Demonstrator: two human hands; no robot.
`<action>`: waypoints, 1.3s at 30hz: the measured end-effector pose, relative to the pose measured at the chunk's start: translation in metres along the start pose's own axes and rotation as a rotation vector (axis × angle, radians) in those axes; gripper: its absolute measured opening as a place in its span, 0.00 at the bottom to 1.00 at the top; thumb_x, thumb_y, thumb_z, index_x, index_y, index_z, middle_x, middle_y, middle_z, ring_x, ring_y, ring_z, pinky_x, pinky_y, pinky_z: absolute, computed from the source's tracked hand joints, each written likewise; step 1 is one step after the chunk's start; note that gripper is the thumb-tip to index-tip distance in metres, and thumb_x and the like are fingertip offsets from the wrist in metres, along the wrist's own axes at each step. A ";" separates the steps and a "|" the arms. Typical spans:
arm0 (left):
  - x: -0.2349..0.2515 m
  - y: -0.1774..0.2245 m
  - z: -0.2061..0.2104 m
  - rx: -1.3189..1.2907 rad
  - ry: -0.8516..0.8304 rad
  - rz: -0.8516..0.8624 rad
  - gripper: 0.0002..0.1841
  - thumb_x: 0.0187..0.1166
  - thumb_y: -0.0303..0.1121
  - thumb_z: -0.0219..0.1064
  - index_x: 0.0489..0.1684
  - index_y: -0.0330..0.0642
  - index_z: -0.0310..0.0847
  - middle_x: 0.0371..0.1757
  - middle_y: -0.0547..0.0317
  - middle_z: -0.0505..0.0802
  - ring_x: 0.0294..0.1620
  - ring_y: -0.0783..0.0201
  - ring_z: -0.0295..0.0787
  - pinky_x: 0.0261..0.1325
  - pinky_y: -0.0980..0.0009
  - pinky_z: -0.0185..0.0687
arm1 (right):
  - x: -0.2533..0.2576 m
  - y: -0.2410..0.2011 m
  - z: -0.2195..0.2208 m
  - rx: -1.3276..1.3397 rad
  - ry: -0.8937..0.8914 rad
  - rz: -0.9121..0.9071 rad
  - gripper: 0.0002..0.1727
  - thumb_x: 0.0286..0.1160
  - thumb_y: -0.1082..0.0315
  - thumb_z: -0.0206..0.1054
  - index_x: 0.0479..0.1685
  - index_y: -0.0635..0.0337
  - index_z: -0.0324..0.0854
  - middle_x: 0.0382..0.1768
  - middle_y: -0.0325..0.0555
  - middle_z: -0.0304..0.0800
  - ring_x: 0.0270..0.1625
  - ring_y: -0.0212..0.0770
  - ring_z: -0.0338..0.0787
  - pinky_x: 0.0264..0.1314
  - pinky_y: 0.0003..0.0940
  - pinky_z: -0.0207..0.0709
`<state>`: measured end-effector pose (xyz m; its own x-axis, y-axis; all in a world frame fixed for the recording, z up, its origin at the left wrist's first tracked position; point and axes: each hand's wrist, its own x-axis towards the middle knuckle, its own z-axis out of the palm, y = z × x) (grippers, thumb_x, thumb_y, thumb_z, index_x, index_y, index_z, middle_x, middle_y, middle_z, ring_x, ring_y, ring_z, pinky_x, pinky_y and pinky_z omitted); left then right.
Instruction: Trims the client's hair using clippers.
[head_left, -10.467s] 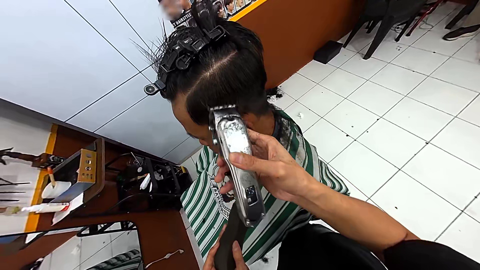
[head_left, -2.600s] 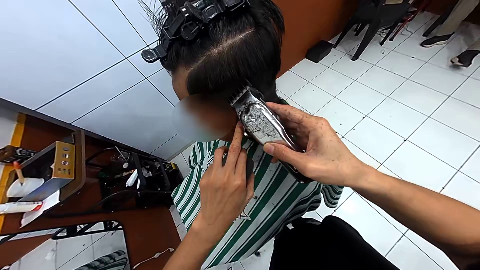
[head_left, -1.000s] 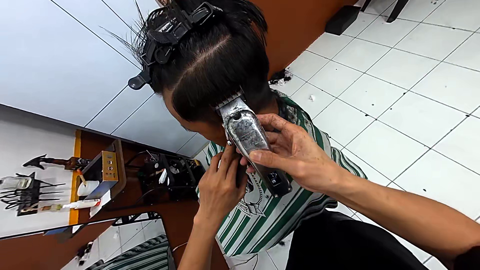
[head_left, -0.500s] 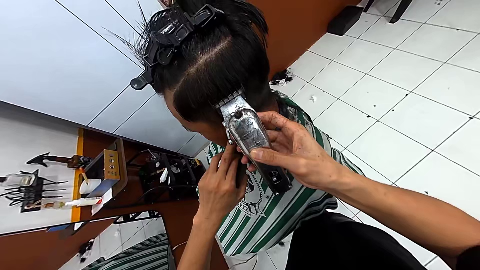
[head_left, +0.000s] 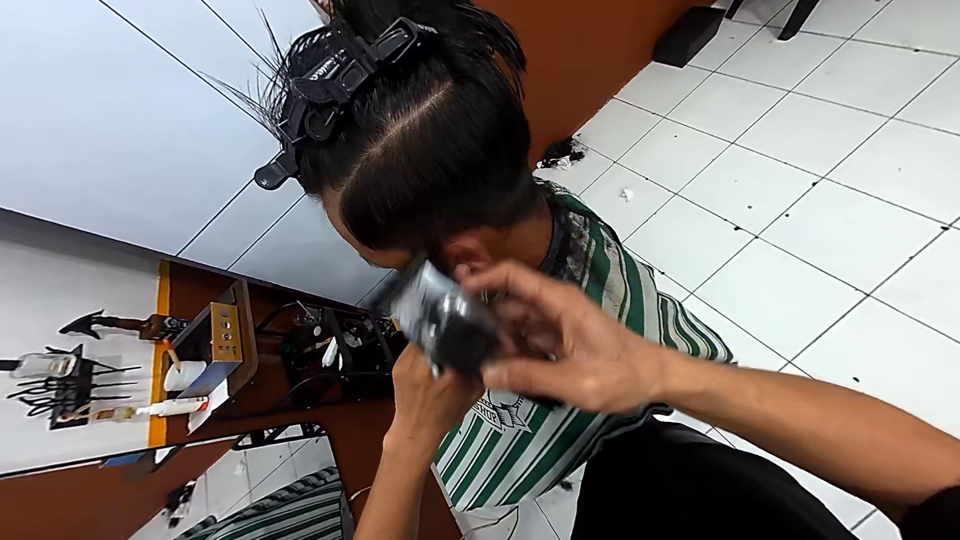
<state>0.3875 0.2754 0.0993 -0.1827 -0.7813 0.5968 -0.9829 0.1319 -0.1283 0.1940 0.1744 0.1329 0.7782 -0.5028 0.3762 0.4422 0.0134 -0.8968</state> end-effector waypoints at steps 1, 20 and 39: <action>-0.004 0.000 -0.003 -0.042 -0.033 -0.045 0.23 0.72 0.53 0.66 0.31 0.37 0.88 0.33 0.44 0.95 0.38 0.51 0.95 0.40 0.56 0.87 | -0.007 0.002 0.004 0.015 -0.036 0.065 0.32 0.72 0.74 0.72 0.78 0.66 0.67 0.52 0.46 0.90 0.50 0.30 0.92 0.55 0.26 0.87; 0.009 0.001 0.001 0.020 -0.001 0.082 0.17 0.71 0.43 0.65 0.38 0.36 0.90 0.47 0.43 0.95 0.45 0.51 0.91 0.37 0.66 0.82 | 0.006 0.003 0.003 0.203 0.232 0.144 0.32 0.73 0.78 0.67 0.78 0.59 0.63 0.50 0.51 0.91 0.44 0.44 0.97 0.48 0.36 0.94; 0.010 0.004 0.001 0.032 -0.010 0.064 0.16 0.69 0.40 0.67 0.41 0.35 0.92 0.51 0.43 0.95 0.46 0.51 0.92 0.38 0.67 0.82 | 0.010 0.006 -0.003 0.136 0.227 0.043 0.33 0.71 0.81 0.68 0.79 0.60 0.63 0.50 0.50 0.91 0.45 0.41 0.96 0.48 0.34 0.93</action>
<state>0.3819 0.2676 0.1041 -0.2449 -0.7782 0.5783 -0.9680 0.1624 -0.1914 0.2031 0.1668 0.1308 0.6846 -0.6799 0.2628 0.4787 0.1474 -0.8655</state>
